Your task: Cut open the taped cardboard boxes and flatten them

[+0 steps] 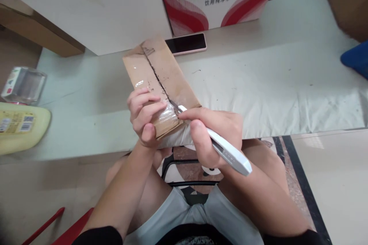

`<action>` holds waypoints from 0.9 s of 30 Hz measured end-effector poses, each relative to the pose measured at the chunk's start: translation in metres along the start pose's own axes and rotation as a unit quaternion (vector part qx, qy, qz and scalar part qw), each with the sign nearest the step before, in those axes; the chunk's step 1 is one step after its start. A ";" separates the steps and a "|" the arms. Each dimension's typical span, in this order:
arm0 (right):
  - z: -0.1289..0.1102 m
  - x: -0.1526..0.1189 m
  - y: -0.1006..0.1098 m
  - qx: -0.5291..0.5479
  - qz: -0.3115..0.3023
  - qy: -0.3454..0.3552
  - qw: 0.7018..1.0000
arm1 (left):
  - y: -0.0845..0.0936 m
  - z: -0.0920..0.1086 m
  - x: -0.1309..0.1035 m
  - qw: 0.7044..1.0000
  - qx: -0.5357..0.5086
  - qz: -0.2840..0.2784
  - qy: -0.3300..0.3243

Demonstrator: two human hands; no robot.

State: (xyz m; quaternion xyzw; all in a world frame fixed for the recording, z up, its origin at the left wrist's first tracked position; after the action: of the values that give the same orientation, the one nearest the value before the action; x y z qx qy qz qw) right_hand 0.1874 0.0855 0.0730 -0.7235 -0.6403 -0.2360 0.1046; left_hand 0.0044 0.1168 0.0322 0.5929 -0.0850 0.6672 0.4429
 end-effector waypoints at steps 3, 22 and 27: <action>0.004 0.003 -0.002 -0.004 -0.012 -0.034 0.999 | 0.000 0.000 0.000 1.000 0.007 0.000 0.004; -0.003 0.002 0.005 0.220 -0.028 -0.040 0.974 | 0.004 -0.016 -0.004 0.994 0.028 0.042 0.101; -0.019 0.002 -0.008 0.224 -0.126 0.074 0.964 | 0.008 -0.002 0.001 0.996 -0.033 0.001 0.080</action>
State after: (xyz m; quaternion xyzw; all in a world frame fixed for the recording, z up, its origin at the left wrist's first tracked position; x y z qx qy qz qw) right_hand 0.1754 0.0799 0.0897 -0.5757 -0.7530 -0.1507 0.2806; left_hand -0.0026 0.1142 0.0352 0.5220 -0.0719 0.7100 0.4672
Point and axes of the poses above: each hand's wrist, its own x-axis towards the middle knuckle, its own y-axis out of the back of the hand, z = x × y, the point moved 7 cm from there along x, towards the middle knuckle, and after that the axes turned 15 degrees about x, right-handed, at the moved point
